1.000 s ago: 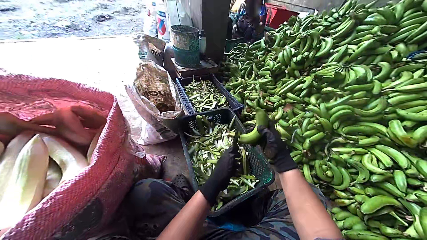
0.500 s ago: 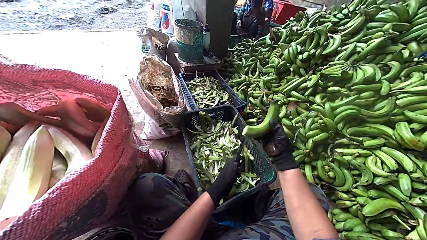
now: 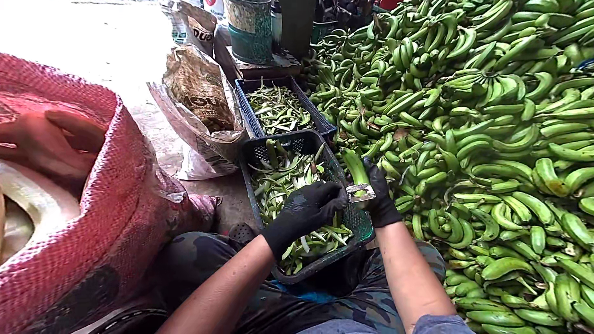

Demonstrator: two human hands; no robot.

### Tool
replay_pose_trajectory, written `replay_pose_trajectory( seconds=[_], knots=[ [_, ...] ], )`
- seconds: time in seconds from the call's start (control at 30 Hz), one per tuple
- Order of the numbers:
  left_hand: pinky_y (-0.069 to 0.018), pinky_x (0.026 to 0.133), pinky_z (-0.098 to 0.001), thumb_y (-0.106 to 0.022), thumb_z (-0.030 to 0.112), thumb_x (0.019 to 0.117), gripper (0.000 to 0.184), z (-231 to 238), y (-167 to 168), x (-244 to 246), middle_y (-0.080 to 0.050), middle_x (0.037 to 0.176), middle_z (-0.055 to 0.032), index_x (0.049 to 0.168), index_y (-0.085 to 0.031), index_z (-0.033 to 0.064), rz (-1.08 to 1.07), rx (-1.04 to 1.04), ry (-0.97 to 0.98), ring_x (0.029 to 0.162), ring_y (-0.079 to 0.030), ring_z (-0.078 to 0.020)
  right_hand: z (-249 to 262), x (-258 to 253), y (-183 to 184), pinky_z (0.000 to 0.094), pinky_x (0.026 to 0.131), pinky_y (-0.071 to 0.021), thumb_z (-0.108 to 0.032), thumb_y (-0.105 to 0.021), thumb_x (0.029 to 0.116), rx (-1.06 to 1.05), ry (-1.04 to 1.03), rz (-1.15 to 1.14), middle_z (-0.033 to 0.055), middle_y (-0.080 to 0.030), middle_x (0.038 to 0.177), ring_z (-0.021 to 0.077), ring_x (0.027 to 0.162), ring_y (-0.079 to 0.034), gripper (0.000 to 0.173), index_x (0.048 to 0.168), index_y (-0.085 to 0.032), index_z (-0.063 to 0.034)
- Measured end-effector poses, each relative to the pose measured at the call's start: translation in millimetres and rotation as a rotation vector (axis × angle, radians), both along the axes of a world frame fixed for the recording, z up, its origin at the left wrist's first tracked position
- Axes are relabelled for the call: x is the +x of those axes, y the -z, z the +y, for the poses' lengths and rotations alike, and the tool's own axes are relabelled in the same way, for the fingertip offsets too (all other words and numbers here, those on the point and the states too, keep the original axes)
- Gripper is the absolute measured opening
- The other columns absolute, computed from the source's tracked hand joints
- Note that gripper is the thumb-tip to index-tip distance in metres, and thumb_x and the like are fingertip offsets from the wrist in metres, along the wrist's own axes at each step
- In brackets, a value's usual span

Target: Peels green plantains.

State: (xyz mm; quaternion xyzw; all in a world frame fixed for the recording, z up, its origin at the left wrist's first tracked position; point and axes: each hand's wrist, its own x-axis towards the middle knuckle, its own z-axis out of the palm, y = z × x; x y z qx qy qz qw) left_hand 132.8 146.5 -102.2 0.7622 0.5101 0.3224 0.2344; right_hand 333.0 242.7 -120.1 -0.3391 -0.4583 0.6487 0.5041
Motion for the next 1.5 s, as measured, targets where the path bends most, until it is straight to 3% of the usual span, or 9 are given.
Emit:
replay_pose_trajectory(
  seconds=[0.13, 0.3, 0.43, 0.83, 0.93, 1.07, 1.17, 1.3, 1.5],
  knots=[
    [-0.0556, 0.076, -0.0491, -0.050, 0.053, 0.1025, 0.047, 9.7, 17.8, -0.8, -0.068, 0.097, -0.0077, 0.133, -0.066, 0.0212, 0.040, 0.091, -0.104, 0.088, -0.067, -0.0254, -5.1, -10.6, 14.9, 0.0318, 0.069, -0.0597, -0.069, -0.055, 0.0918, 0.056, 0.022, 0.012, -0.0027, -0.070, 0.092, 0.0083, 0.079, -0.068, 0.060, 0.124, -0.059, -0.0183],
    [-0.0531, 0.076, -0.0579, -0.070, 0.033, 0.0949, 0.043, 26.8, 14.2, -5.3, -0.067, 0.103, -0.0196, 0.135, -0.065, 0.0198, 0.183, 0.230, -0.397, 0.092, -0.066, -0.0403, -20.2, -31.6, 26.7, 0.0362, 0.059, -0.0566, -0.055, -0.020, 0.1071, -0.163, 0.098, 0.038, 0.0038, -0.064, 0.080, 0.0159, 0.067, -0.064, 0.055, 0.114, -0.056, -0.0148],
    [-0.0537, 0.086, -0.0604, -0.054, 0.046, 0.1029, 0.050, 44.9, 1.2, -27.8, -0.066, 0.119, -0.0216, 0.141, -0.058, 0.0135, -0.037, 0.107, -0.606, 0.105, -0.067, -0.0395, -25.4, -23.6, 27.1, 0.0350, 0.048, -0.0536, -0.061, -0.017, 0.1056, -0.359, 0.035, 0.161, 0.0068, -0.060, 0.071, 0.0177, 0.053, -0.059, 0.063, 0.111, -0.057, -0.0131],
    [-0.0572, 0.081, -0.0341, -0.051, 0.052, 0.1038, 0.040, 6.4, 8.2, -8.6, -0.069, 0.101, 0.0023, 0.122, -0.069, 0.0204, -0.335, -0.134, 0.077, 0.089, -0.066, -0.0070, 9.6, -1.2, 16.6, 0.0289, 0.080, -0.0576, -0.038, -0.036, 0.1069, 0.304, 0.227, -0.247, -0.0006, -0.064, 0.118, 0.0072, 0.093, -0.065, 0.048, 0.150, -0.043, -0.0186],
    [-0.0572, 0.083, -0.0403, -0.056, 0.046, 0.1023, 0.038, 19.9, 24.1, -16.7, -0.067, 0.105, -0.0021, 0.128, -0.066, 0.0202, -0.233, -0.063, 0.027, 0.093, -0.066, -0.0136, -2.7, -14.8, 32.2, 0.0284, 0.082, -0.0576, -0.036, -0.042, 0.1050, 0.334, 0.135, -0.251, -0.0023, -0.065, 0.116, 0.0050, 0.095, -0.065, 0.048, 0.149, -0.045, -0.0158],
    [-0.0554, 0.074, -0.0559, -0.066, 0.037, 0.0967, 0.044, 42.4, 32.5, -36.2, -0.066, 0.104, -0.0199, 0.134, -0.065, 0.0130, 0.007, 0.209, -0.348, 0.090, -0.067, -0.0371, -24.5, -39.4, 64.0, 0.0347, 0.061, -0.0593, -0.026, -0.054, 0.0978, 0.130, -0.021, -0.078, 0.0054, -0.068, 0.082, 0.0148, 0.067, -0.066, 0.026, 0.112, -0.060, -0.0054],
    [-0.0547, 0.082, -0.0578, -0.056, 0.045, 0.1031, 0.049, 44.4, 17.7, -49.2, -0.063, 0.117, -0.0212, 0.139, -0.058, 0.0114, -0.108, 0.137, -0.491, 0.099, -0.066, -0.0372, -28.3, -39.7, 60.4, 0.0365, 0.057, -0.0588, -0.034, -0.040, 0.1063, -0.021, -0.120, -0.008, 0.0114, -0.067, 0.084, 0.0200, 0.064, -0.066, 0.040, 0.132, -0.054, -0.0063],
    [-0.0583, 0.078, -0.0445, -0.051, 0.044, 0.1049, 0.041, 21.7, 6.9, -28.2, -0.068, 0.107, -0.0078, 0.132, -0.062, 0.0149, -0.294, 0.012, -0.239, 0.088, -0.067, -0.0186, -2.6, -22.7, 35.0, 0.0323, 0.057, -0.0593, -0.051, -0.030, 0.1078, 0.053, 0.098, 0.026, 0.0019, -0.070, 0.091, 0.0131, 0.069, -0.068, 0.044, 0.126, -0.057, -0.0216],
    [-0.0580, 0.084, -0.0371, -0.050, 0.051, 0.1037, 0.046, -5.5, 14.1, 8.4, -0.067, 0.107, -0.0023, 0.132, -0.064, 0.0177, -0.307, -0.021, -0.081, 0.093, -0.066, -0.0116, 9.8, -16.5, 1.1, 0.0391, 0.087, -0.0575, -0.028, -0.044, 0.1057, 0.456, 0.716, -0.394, 0.0029, -0.061, 0.132, 0.0142, 0.109, -0.064, 0.048, 0.153, -0.039, -0.0246]
  ],
)
